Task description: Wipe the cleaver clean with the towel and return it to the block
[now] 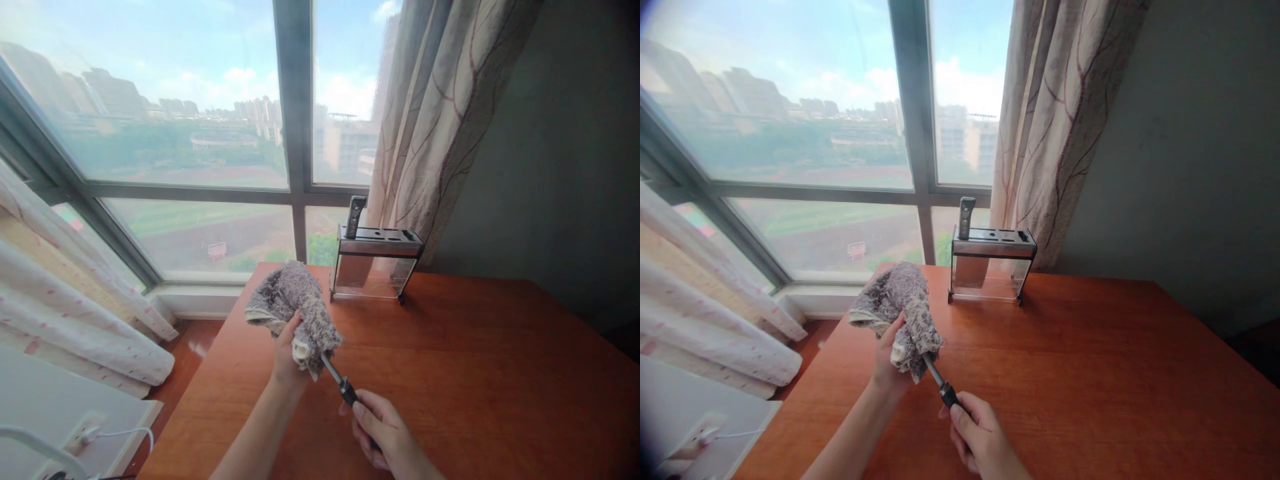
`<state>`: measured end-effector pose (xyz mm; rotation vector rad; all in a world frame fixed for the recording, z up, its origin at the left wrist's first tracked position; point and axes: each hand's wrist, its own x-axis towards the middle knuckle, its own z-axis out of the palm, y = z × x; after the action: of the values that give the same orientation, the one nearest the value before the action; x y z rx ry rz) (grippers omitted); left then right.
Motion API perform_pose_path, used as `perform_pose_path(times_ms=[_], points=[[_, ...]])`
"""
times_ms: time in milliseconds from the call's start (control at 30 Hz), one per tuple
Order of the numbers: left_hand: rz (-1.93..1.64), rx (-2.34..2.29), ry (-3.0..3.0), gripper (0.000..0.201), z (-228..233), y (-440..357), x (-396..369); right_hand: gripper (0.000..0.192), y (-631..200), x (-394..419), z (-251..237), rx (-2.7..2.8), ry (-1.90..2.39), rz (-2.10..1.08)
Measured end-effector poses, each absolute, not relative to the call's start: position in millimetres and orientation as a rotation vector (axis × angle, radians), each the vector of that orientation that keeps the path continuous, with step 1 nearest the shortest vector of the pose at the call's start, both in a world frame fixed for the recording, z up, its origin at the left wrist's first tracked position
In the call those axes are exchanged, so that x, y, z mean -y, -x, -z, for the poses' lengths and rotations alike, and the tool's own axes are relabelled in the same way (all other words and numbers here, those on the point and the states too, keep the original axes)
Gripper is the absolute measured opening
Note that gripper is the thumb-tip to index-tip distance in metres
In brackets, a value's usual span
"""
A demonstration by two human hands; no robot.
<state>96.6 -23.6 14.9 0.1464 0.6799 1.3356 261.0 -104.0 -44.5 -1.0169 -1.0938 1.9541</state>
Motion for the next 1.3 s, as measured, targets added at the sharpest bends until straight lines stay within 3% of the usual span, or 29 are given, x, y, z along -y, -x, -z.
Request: perform_pose_path(times_ms=[300,500,733,867,1000,1200,1300], points=[[-1.22,-0.718,-0.225,0.028,-3.9,-114.6,32.5,0.055,-239.5,81.6,17.5,1.011,1.07,-1.869],[-1.339,-0.765,-0.223,0.022,-11.5,-106.8,28.5,0.049,-236.2,79.3,19.8,1.2,1.107,-1.759],[-1.526,-0.864,-0.165,0.013,-20.0,-91.8,17.5,0.026,-252.5,91.5,41.2,1.854,1.338,-0.849],[-1.548,-0.834,-0.162,0.014,-19.1,-89.0,15.5,0.023,-259.2,96.5,46.5,1.868,1.368,-0.752],[-1.537,-0.808,-0.147,0.015,-15.1,-92.1,17.8,0.021,-256.1,98.5,40.3,1.681,1.315,-0.916],[-1.481,-0.68,-0.188,0.018,-10.9,-92.1,22.6,0.042,-244.2,94.3,30.2,0.828,1.048,-2.023],[-1.432,-0.667,-0.176,0.022,-13.0,-92.0,24.2,0.041,-239.8,87.9,25.2,0.618,0.916,-2.208]])
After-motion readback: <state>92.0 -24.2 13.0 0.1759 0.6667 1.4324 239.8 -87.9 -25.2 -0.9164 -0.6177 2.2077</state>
